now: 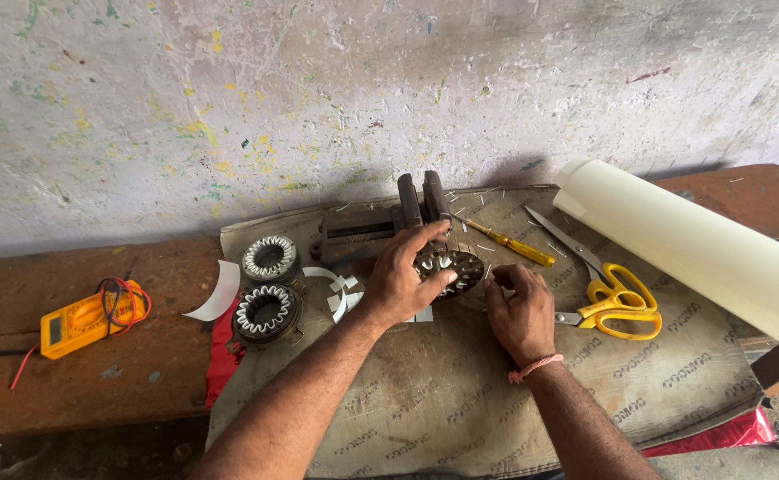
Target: The person prepares and installs insulation pieces into the slots of a fan motor stator by hand using scissors to trim small white strips.
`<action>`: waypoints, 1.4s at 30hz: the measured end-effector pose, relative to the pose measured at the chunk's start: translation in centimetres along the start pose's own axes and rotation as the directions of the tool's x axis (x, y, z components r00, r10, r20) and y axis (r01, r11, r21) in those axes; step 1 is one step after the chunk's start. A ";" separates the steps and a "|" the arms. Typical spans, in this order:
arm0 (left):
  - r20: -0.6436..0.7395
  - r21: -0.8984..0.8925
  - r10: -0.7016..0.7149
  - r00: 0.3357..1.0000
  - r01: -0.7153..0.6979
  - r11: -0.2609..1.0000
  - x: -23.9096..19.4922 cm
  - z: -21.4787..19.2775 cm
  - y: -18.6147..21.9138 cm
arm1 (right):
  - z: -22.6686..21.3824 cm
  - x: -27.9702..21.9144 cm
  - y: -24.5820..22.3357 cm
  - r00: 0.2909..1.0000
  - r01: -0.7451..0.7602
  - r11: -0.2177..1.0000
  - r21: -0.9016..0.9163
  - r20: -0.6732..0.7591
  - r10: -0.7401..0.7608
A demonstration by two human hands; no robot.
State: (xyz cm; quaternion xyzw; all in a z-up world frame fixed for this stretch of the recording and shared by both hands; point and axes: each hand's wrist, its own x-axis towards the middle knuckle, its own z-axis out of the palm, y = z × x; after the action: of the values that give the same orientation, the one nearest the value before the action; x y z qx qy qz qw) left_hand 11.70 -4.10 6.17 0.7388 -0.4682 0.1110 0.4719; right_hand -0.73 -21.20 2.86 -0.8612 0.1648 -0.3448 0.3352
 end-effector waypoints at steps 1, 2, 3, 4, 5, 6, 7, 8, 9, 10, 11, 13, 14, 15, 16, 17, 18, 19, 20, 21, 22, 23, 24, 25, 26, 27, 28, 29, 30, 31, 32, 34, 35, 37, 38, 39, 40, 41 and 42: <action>0.003 -0.036 0.058 0.998 -0.058 0.998 0.0 -0.2 0.0 | 0.0 0.0 0.0 1.000 -0.001 1.000 0.000 -0.002 0.001; 0.004 -0.037 0.059 0.998 -0.059 0.998 0.1 -0.3 0.0 | 0.0 0.0 0.1 0.999 0.033 0.999 -0.006 -0.011 -0.033; 0.026 -0.085 0.052 0.998 -0.049 0.995 0.2 -0.3 -0.1 | 0.0 -0.1 0.1 0.998 0.066 0.998 -0.012 -0.020 -0.066; 0.047 -0.130 0.045 0.998 -0.038 0.991 0.2 -0.5 -0.1 | 0.0 0.0 0.1 0.998 0.067 0.998 -0.011 -0.020 -0.067; 0.046 -0.129 0.044 0.998 -0.038 0.991 0.2 -0.5 -0.2 | 0.0 0.0 0.0 0.998 0.066 0.998 -0.013 -0.023 -0.066; 0.055 -0.135 0.008 0.998 0.000 0.991 0.3 -0.3 -0.2 | 0.0 0.0 0.0 0.998 0.063 0.998 -0.015 -0.026 -0.063; 0.065 -0.140 -0.029 0.997 0.038 0.989 0.4 -0.2 -0.2 | 0.1 0.0 0.0 0.998 0.063 0.998 -0.015 -0.025 -0.063; 0.066 -0.141 -0.030 0.997 0.039 0.989 0.3 -0.1 -0.3 | 0.1 0.0 0.0 0.999 0.047 0.999 -0.007 -0.019 -0.047; 0.052 -0.127 -0.022 0.998 0.028 0.992 0.3 0.1 -0.4 | 0.0 -0.1 0.0 0.999 0.030 1.000 0.001 -0.013 -0.030; 0.038 -0.111 -0.013 0.999 0.017 0.994 0.2 0.2 -0.4 | 0.0 -0.1 -0.1 0.999 0.030 1.000 0.001 -0.013 -0.030; 0.038 -0.111 -0.014 0.999 0.018 0.994 0.1 0.2 -0.4 | 0.0 -0.1 -0.1 1.000 0.024 1.000 0.003 -0.013 -0.024; 0.008 -0.060 0.024 1.000 -0.024 0.998 0.2 0.2 -0.3 | -0.1 0.0 -0.3 1.000 0.022 1.000 0.003 -0.015 -0.022; 0.007 -0.061 0.024 1.000 -0.024 0.998 0.2 0.1 -0.2 | -0.1 -0.1 -0.3 1.000 0.015 1.000 0.012 -0.017 -0.014; 0.031 -0.060 0.023 0.999 -0.021 0.998 0.3 -0.2 0.0 | -0.1 -0.1 -0.3 1.000 0.007 1.000 0.021 -0.018 -0.007; 0.056 -0.059 0.023 0.998 -0.020 0.998 0.4 -0.4 0.2 | -0.1 -0.1 -0.3 1.000 0.007 1.000 0.020 -0.019 -0.007; 0.056 -0.059 0.024 0.998 -0.020 0.998 0.4 -0.5 0.4 | -0.1 -0.1 -0.3 0.999 0.034 0.999 0.016 -0.024 -0.034; 0.062 -0.076 0.035 0.997 -0.030 0.997 0.4 -0.7 0.6 | 0.0 -0.1 -0.3 0.998 0.061 0.998 0.014 -0.030 -0.061; 0.067 -0.092 0.047 0.997 -0.040 0.995 0.4 -0.8 0.7 | 0.0 -0.1 -0.2 0.998 0.061 0.998 0.015 -0.030 -0.061; 0.068 -0.090 0.045 0.997 -0.039 0.995 0.5 -0.8 0.7 | 0.0 -0.1 -0.2 0.999 0.047 0.999 0.025 -0.026 -0.047; 0.068 -0.089 0.014 0.998 -0.008 0.996 0.7 -0.6 0.7 | 0.0 -0.1 -0.2 0.999 0.033 0.999 0.036 -0.022 -0.033; 0.069 -0.089 -0.016 0.997 0.023 0.996 0.8 -0.4 0.5 | 0.0 0.0 -0.2 0.999 0.032 0.999 0.036 -0.022 -0.032; 0.070 -0.089 -0.017 0.997 0.023 0.996 0.8 -0.2 0.3 | 0.1 0.0 -0.2 0.999 0.039 0.999 0.026 -0.020 -0.039; 0.060 -0.083 -0.030 0.998 0.035 0.996 0.8 0.1 0.1 | 0.0 0.0 -0.2 0.999 0.045 0.999 0.015 -0.018 -0.045; 0.050 -0.078 -0.043 0.998 0.047 0.996 0.7 0.3 -0.2 | 0.0 0.0 -0.2 0.999 0.044 0.999 0.014 -0.018 -0.044; 0.050 -0.078 -0.043 0.998 0.047 0.996 0.7 0.4 -0.4 | -0.1 0.0 -0.2 0.999 0.042 0.999 0.003 -0.009 -0.042; 0.048 -0.066 -0.027 0.998 0.030 0.997 0.7 0.5 -0.6 | -0.1 0.0 -0.3 0.999 0.041 0.999 -0.008 0.001 -0.041; 0.045 -0.056 -0.010 0.999 0.013 0.998 0.6 0.6 -0.7 | -0.1 0.0 -0.3 0.999 0.041 0.999 -0.008 0.000 -0.041; 0.045 -0.056 -0.010 0.999 0.012 0.998 0.5 0.6 -0.7 | -0.1 0.0 -0.3 0.999 0.036 0.999 -0.013 0.003 -0.036; 0.049 -0.050 -0.010 0.999 0.013 0.999 0.3 0.4 -0.7 | -0.1 0.0 -0.4 0.999 0.032 0.999 -0.015 0.008 -0.032; 0.052 -0.043 -0.011 0.999 0.013 0.999 0.2 0.2 -0.6 | -0.1 0.1 -0.4 0.999 0.033 0.999 -0.014 0.009 -0.032; 0.051 -0.042 -0.012 0.999 0.014 0.999 0.1 0.1 -0.5 | -0.1 0.1 -0.4 0.999 0.043 0.999 -0.008 0.008 -0.043; 0.028 -0.043 -0.043 0.999 0.045 0.998 0.1 0.1 -0.2 | -0.1 0.1 -0.4 0.998 0.055 0.998 -0.001 0.007 -0.055; 0.027 -0.042 -0.043 0.999 0.044 0.998 0.1 0.0 -0.1 | 0.0 0.0 -0.4 0.999 0.048 0.999 0.000 0.004 -0.048; 0.007 -0.103 -0.052 0.999 0.053 0.993 0.2 0.0 -0.1 | -0.1 0.0 -0.3 0.999 0.037 0.999 -0.002 -0.003 -0.037; 0.009 -0.104 -0.053 0.999 0.054 0.993 0.2 0.0 -0.1 | -0.1 0.0 -0.2 0.999 0.052 0.999 0.000 -0.004 -0.052; 0.029 -0.109 -0.087 0.996 0.089 0.990 0.2 0.0 -0.1 | -0.1 0.0 -0.2 0.998 0.067 0.998 0.002 -0.005 -0.067; 0.047 -0.111 -0.120 0.992 0.124 0.986 0.2 -0.2 -0.1 | 0.0 0.0 -0.2 0.998 0.067 0.998 0.003 -0.005 -0.067; 0.047 -0.109 -0.120 0.992 0.125 0.986 0.2 -0.2 0.0 | 0.0 0.1 -0.3 0.998 0.062 0.998 0.000 -0.004 -0.062; 0.039 -0.103 -0.078 0.996 0.081 0.991 0.2 -0.2 0.0 | 0.0 0.1 -0.3 0.998 0.056 0.998 -0.003 -0.003 -0.056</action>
State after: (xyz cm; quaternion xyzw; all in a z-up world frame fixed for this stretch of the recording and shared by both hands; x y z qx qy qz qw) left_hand 11.85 -4.11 6.42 0.7330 -0.4516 0.0547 0.5057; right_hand -0.65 -21.04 3.10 -0.8656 0.1416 -0.3549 0.3237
